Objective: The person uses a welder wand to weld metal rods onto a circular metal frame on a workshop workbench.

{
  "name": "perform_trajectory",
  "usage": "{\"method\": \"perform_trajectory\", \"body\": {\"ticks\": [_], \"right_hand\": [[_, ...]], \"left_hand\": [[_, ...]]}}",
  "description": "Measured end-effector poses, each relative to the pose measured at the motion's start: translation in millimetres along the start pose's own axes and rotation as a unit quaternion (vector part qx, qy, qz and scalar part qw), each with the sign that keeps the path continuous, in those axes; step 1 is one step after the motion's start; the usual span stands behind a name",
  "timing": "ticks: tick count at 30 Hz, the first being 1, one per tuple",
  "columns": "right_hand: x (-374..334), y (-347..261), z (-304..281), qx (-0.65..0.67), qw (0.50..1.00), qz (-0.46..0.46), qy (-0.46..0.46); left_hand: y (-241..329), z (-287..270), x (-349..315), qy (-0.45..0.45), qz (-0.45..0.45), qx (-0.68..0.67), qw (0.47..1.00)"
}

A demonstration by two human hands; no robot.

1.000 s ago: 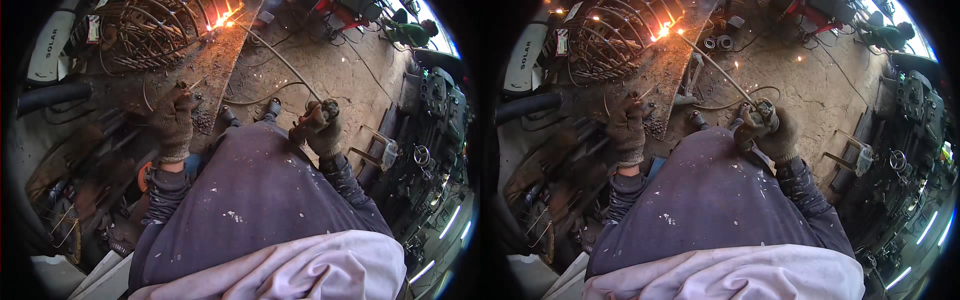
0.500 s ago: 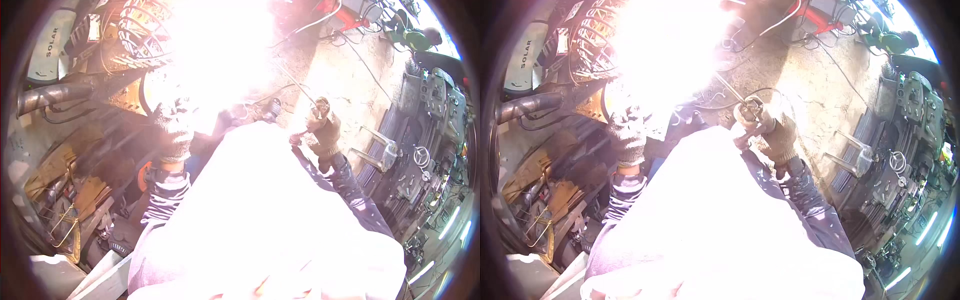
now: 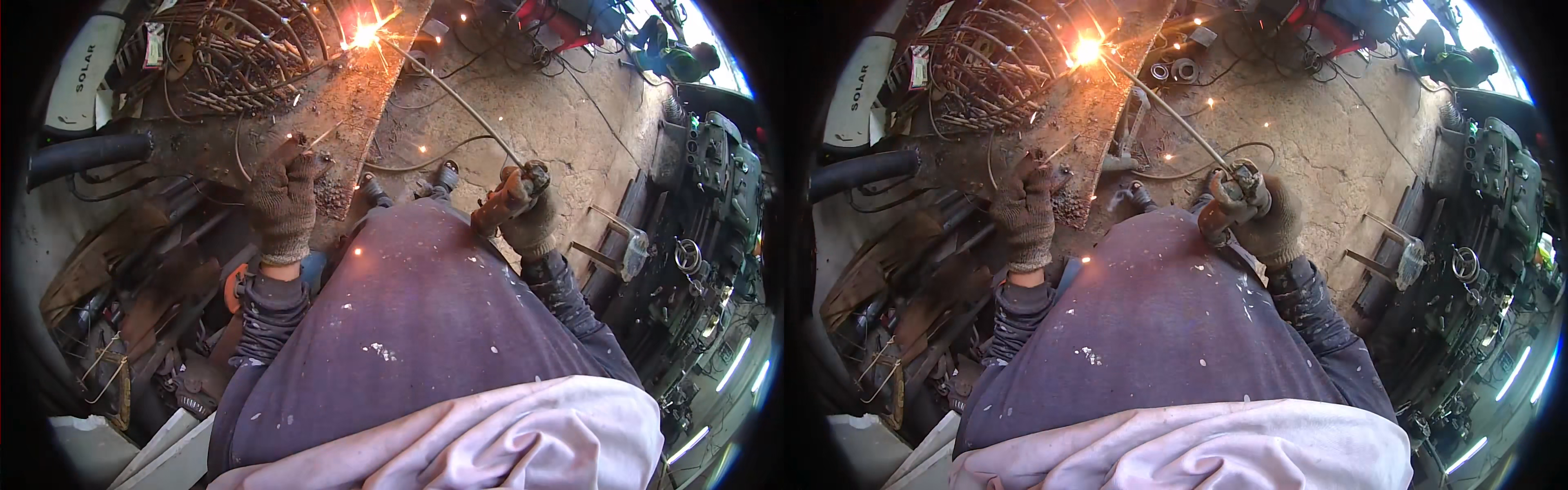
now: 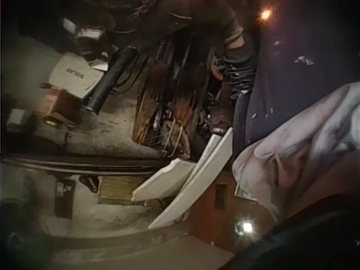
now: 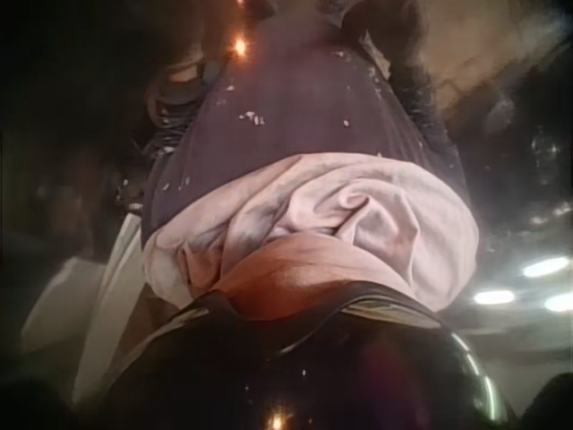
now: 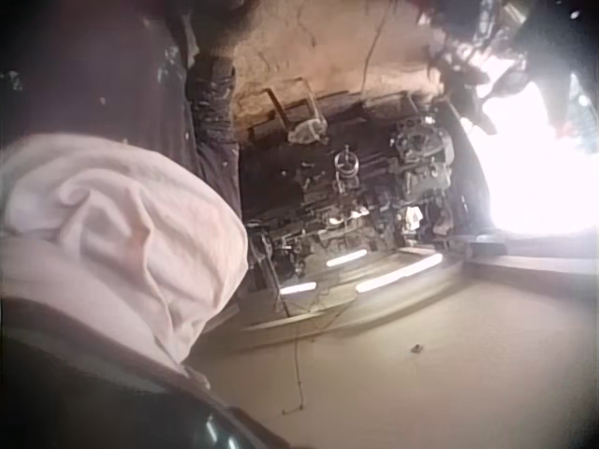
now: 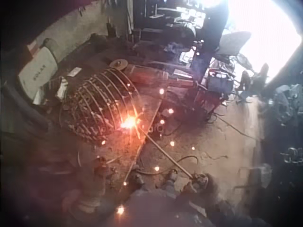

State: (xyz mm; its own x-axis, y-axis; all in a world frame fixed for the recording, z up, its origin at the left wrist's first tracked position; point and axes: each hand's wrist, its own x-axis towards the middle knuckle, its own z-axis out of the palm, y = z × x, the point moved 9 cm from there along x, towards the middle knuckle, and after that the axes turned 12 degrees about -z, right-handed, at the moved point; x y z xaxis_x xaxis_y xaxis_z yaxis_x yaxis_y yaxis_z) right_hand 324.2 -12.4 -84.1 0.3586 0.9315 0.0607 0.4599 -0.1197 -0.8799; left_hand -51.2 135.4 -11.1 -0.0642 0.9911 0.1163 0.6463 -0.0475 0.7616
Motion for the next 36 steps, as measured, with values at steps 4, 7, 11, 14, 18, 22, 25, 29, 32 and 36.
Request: {"method": "perform_trajectory", "body": {"ticks": [4, 7, 11, 14, 18, 22, 25, 29, 32, 36], "right_hand": [[4, -22, 8, -0.043, 0.995, -0.064, -0.065], [3, -13, 9, -0.05, 0.995, -0.047, -0.074], [8, -23, 5, -0.049, 0.997, -0.053, -0.026], [7, -28, 7, -0.047, 0.995, -0.073, -0.048], [6, -24, 11, -0.028, 0.996, -0.051, -0.06], [-1, -1, 11, 0.023, 0.997, -0.056, -0.055], [9, -68, 9, -0.134, 0.958, -0.235, -0.095], [4, -84, 9, -0.213, 0.931, -0.283, -0.093], [11, -68, 1, -0.044, 0.987, -0.143, -0.051], [7, -49, 0, -0.036, 0.993, -0.1, -0.051]], "left_hand": [[-5, 2, 2, 0.001, -0.006, -0.033, 0.999], [-1, 1, 1, -0.007, -0.005, -0.03, 1.0], [-2, 2, 2, -0.006, -0.023, -0.008, 1.0], [-6, 2, 1, 0.003, -0.018, 0.013, 1.0], [-5, 1, 1, -0.002, -0.024, 0.006, 1.0], [-13, 2, -3, 0.001, 0.007, -0.043, 0.999], [-10, 1, -13, 0.041, 0.141, 0.166, 0.975], [-10, 20, -28, 0.053, 0.244, 0.397, 0.883], [28, 3, -19, 0.084, 0.231, 0.292, 0.924], [-16, 3, 2, -0.005, -0.02, -0.055, 0.998]]}}
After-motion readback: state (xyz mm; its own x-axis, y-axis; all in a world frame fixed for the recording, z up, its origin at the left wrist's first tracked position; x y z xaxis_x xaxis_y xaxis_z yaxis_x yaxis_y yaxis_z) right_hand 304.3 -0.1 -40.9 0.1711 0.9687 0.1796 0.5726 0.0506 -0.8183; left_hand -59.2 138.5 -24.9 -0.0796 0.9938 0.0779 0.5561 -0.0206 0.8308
